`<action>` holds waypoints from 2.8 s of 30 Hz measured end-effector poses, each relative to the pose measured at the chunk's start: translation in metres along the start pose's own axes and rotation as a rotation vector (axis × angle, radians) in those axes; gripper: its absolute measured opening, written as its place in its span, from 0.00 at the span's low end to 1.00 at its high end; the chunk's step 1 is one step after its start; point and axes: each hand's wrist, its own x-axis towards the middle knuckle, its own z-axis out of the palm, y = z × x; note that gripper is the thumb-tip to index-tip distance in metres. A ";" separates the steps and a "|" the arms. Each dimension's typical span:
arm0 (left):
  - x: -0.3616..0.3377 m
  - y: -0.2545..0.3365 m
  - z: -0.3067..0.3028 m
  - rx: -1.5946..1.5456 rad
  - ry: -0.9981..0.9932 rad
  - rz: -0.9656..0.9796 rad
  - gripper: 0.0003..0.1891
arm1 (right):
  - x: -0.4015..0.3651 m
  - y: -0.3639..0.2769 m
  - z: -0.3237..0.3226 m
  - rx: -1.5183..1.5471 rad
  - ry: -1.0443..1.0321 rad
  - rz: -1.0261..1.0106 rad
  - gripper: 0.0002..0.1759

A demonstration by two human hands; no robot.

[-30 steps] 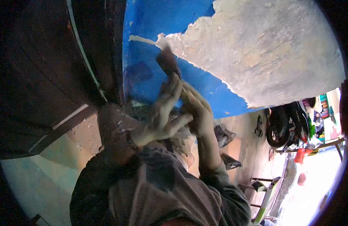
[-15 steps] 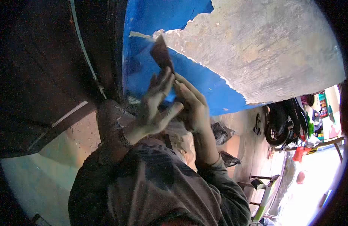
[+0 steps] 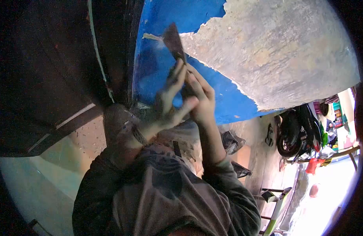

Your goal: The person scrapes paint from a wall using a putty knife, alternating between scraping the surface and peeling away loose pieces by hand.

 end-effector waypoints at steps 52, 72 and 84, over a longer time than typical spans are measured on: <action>-0.007 -0.012 -0.028 -0.024 -0.027 0.027 0.34 | -0.004 -0.013 0.039 0.051 0.066 0.169 0.20; 0.001 0.001 -0.031 -0.054 -0.060 -0.007 0.38 | 0.040 -0.046 0.013 0.087 -0.084 0.519 0.23; 0.010 -0.022 -0.042 0.062 0.341 -0.194 0.16 | -0.032 -0.040 -0.027 -0.034 0.004 0.400 0.24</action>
